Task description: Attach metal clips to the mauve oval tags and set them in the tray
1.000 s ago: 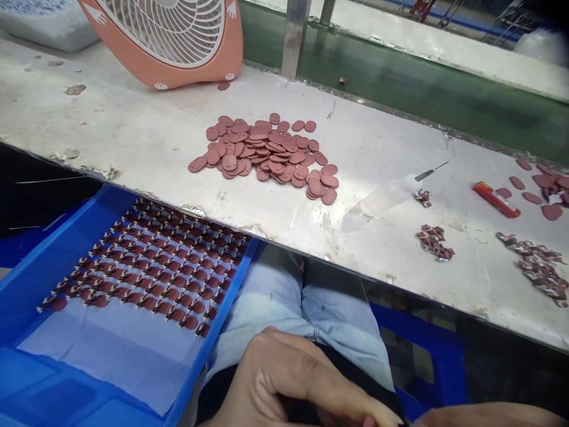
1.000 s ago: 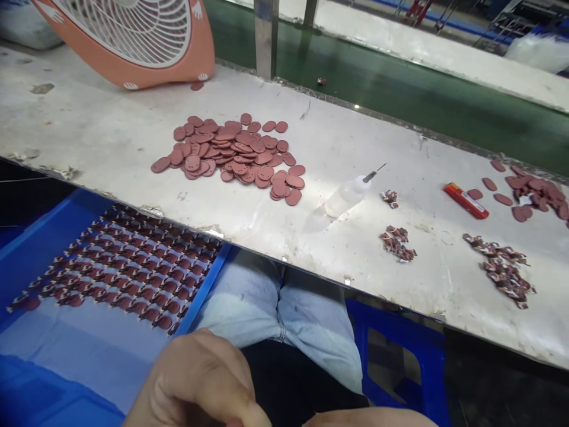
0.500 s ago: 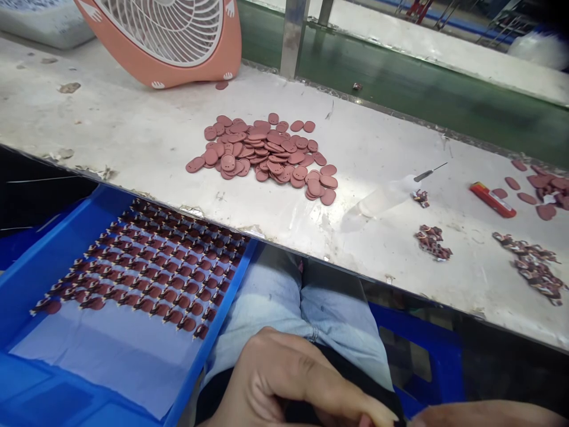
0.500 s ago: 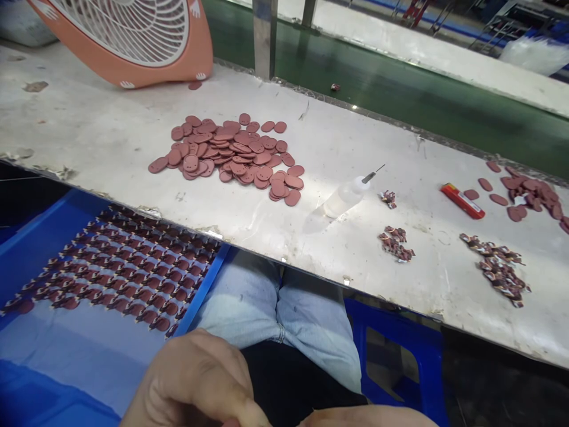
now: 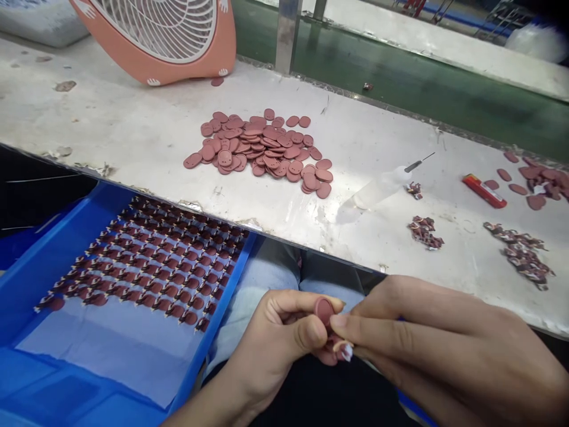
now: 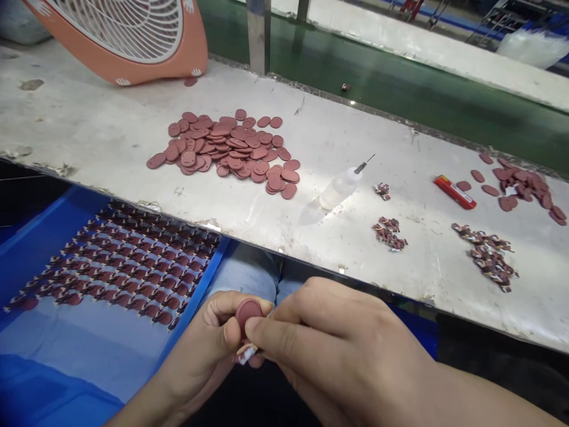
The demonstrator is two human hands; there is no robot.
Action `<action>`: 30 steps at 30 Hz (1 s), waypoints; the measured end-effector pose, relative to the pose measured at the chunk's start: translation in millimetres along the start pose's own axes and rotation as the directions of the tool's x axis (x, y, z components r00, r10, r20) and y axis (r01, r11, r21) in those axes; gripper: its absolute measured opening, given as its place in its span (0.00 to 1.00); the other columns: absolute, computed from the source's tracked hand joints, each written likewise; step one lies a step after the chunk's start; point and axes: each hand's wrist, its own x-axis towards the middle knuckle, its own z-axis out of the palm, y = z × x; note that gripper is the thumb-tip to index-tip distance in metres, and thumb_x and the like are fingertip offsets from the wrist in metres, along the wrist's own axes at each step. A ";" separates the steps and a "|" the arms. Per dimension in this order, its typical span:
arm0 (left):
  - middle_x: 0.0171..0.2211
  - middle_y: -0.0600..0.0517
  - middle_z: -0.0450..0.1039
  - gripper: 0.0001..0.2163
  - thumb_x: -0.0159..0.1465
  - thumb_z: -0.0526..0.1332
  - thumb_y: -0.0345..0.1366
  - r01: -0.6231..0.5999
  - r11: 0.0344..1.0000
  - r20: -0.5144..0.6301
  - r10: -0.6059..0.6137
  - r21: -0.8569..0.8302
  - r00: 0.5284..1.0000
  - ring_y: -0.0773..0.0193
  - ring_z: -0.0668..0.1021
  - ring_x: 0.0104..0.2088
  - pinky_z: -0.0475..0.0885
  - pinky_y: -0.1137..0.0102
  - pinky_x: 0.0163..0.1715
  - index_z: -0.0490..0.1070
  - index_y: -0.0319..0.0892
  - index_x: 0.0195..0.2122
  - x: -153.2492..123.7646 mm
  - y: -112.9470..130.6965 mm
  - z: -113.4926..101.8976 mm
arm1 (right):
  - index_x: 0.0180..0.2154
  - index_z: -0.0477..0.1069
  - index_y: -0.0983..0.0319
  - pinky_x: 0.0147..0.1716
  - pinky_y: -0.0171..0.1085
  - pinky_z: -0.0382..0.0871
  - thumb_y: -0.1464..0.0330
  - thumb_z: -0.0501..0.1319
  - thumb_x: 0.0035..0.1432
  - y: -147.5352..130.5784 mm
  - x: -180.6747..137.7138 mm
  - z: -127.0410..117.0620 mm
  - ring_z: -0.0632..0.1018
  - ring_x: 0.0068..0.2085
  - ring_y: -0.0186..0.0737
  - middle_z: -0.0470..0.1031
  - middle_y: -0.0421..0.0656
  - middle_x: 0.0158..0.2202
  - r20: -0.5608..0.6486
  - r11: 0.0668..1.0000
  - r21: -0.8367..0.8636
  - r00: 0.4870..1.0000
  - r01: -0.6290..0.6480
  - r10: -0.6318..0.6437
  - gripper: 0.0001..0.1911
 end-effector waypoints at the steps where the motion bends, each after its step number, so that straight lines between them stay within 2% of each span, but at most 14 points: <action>1: 0.20 0.54 0.73 0.15 0.52 0.76 0.47 -0.003 1.000 -0.021 0.003 0.005 1.000 0.74 0.74 0.22 0.72 0.81 0.26 0.82 0.38 0.25 0.4 -0.6 -0.3 | 0.51 0.75 0.57 0.31 0.26 0.76 0.75 0.58 0.69 2.6 2.7 -1.9 0.79 0.34 0.32 0.77 0.41 0.37 0.023 0.999 0.022 0.999 0.036 -0.036 0.14; 4: 0.22 0.53 0.73 0.16 0.52 0.76 0.48 0.003 1.000 -0.050 -0.003 -0.004 0.999 0.74 0.75 0.22 0.73 0.81 0.25 0.81 0.38 0.25 1.2 -2.1 -1.5 | 0.48 0.73 0.60 0.40 0.24 0.73 0.77 0.58 0.69 6.2 11.0 -6.5 0.77 0.40 0.29 0.76 0.40 0.41 0.068 0.994 0.093 0.995 0.063 -0.070 0.11; 11: 0.26 0.53 0.74 0.14 0.59 0.72 0.46 0.031 0.997 0.012 -0.030 -0.073 0.999 0.74 0.77 0.25 0.76 0.83 0.25 0.83 0.38 0.33 1.8 -4.1 -5.8 | 0.51 0.72 0.57 0.39 0.26 0.72 0.76 0.61 0.67 5.9 18.5 -8.5 0.77 0.41 0.29 0.75 0.38 0.42 0.088 0.991 0.126 0.995 0.045 -0.056 0.13; 14: 0.28 0.54 0.75 0.12 0.59 0.72 0.44 0.072 0.986 0.043 -0.066 -0.150 0.997 0.74 0.78 0.26 0.77 0.83 0.25 0.82 0.39 0.34 1.8 -4.0 -8.9 | 0.56 0.70 0.58 0.41 0.27 0.73 0.73 0.64 0.66 8.5 19.4 -10.1 0.77 0.43 0.31 0.74 0.40 0.45 0.034 0.995 0.090 0.999 0.030 -0.034 0.19; 16: 0.29 0.53 0.78 0.13 0.58 0.72 0.44 0.114 0.972 0.057 -0.105 -0.207 0.993 0.74 0.80 0.26 0.77 0.83 0.24 0.83 0.39 0.36 2.6 -3.7 -11.7 | 0.56 0.70 0.60 0.43 0.26 0.73 0.72 0.65 0.65 11.1 21.0 -10.8 0.77 0.44 0.31 0.74 0.40 0.45 -0.009 0.996 0.084 0.999 0.042 -0.042 0.19; 21: 0.30 0.51 0.82 0.13 0.56 0.74 0.43 0.173 0.927 0.004 -0.183 -0.332 0.983 0.73 0.82 0.25 0.77 0.83 0.22 0.83 0.39 0.36 3.4 -1.8 -18.2 | 0.48 0.76 0.60 0.39 0.24 0.71 0.74 0.62 0.67 16.2 25.6 -4.3 0.77 0.39 0.27 0.77 0.37 0.38 -0.102 0.991 0.132 0.995 0.026 -0.012 0.09; 24: 0.30 0.51 0.83 0.14 0.54 0.75 0.43 0.173 0.917 -0.035 -0.199 -0.360 0.979 0.72 0.82 0.26 0.77 0.82 0.21 0.82 0.38 0.35 2.0 -0.1 -20.1 | 0.48 0.76 0.58 0.37 0.26 0.71 0.75 0.61 0.68 17.9 27.0 3.8 0.77 0.38 0.27 0.76 0.37 0.37 -0.128 0.987 0.159 0.992 0.003 0.017 0.10; 30: 0.30 0.50 0.83 0.15 0.54 0.75 0.44 0.140 0.930 -0.040 -0.163 -0.340 0.986 0.70 0.83 0.26 0.77 0.82 0.19 0.81 0.38 0.35 -0.3 0.1 -24.1 | 0.52 0.75 0.53 0.35 0.28 0.71 0.70 0.63 0.68 21.6 29.7 15.2 0.76 0.36 0.28 0.75 0.36 0.36 -0.092 0.974 0.225 0.995 -0.021 0.043 0.13</action>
